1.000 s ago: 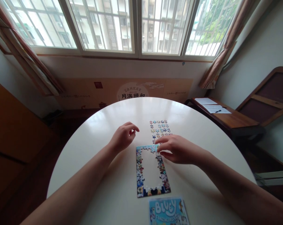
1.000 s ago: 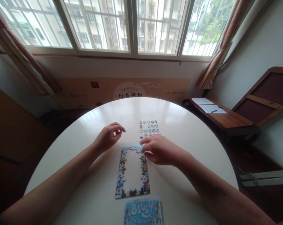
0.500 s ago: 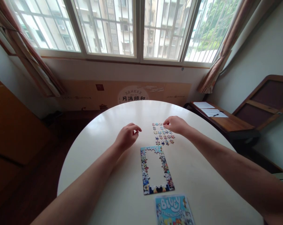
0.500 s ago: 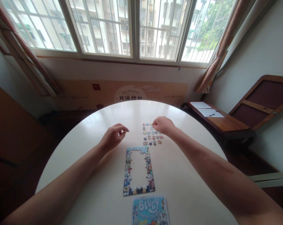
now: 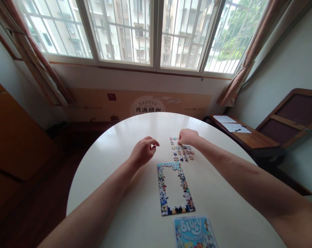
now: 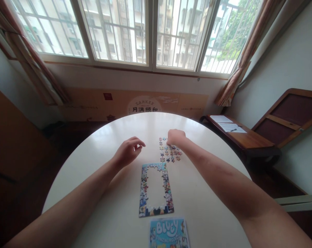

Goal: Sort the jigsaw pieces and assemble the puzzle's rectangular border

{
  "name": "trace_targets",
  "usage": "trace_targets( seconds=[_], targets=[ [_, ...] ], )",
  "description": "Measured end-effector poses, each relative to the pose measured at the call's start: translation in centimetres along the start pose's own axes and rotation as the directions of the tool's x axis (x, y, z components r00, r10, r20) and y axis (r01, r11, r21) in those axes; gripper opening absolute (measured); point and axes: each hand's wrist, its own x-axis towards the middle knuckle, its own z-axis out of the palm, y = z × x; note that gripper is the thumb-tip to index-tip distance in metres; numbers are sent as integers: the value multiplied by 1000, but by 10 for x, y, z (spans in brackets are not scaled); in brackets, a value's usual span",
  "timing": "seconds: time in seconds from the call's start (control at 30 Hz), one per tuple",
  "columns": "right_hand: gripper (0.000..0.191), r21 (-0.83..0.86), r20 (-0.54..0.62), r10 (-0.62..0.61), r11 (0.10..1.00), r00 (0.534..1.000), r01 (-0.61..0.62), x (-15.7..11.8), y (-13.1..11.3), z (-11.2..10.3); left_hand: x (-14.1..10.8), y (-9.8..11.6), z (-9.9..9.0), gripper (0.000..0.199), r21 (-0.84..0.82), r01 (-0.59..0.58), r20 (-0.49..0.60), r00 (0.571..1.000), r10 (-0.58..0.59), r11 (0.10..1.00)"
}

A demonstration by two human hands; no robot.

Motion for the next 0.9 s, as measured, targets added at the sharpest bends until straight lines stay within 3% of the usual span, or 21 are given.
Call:
trace_targets(
  seconds=[0.17,0.3,0.5,0.63,0.7,0.77,0.83,0.9],
  targets=[
    [22,111,33,-27,994,999,23,9,3,-3,0,2,0,24,-6,-4,10,1000,4,1000],
    [19,294,15,-102,951,995,93,9,7,-4,-1,3,-1,24,-6,6,26,1000,-6,1000],
    [23,636,-120,-197,737,973,228,-20,12,-5,-1,6,-2,22,-33,5,36,999,-4,999],
    [41,806,-214,-228,508,950,304,-71,7,12,0,21,-4,13,-154,-8,90,996,23,988],
    [40,950,-234,-242,148,942,274,-97,4,26,1,32,-4,14,-266,31,152,988,11,963],
    [37,978,-202,-241,-95,949,184,-117,1,39,1,42,-4,21,-388,119,248,969,-21,914],
    [36,962,-162,-232,-255,959,101,-128,-2,49,1,50,-3,29,-476,220,355,934,-42,852],
    [37,932,-127,-216,-359,968,42,-133,-4,56,0,56,-2,34,-521,285,427,903,-44,804]
  ],
)
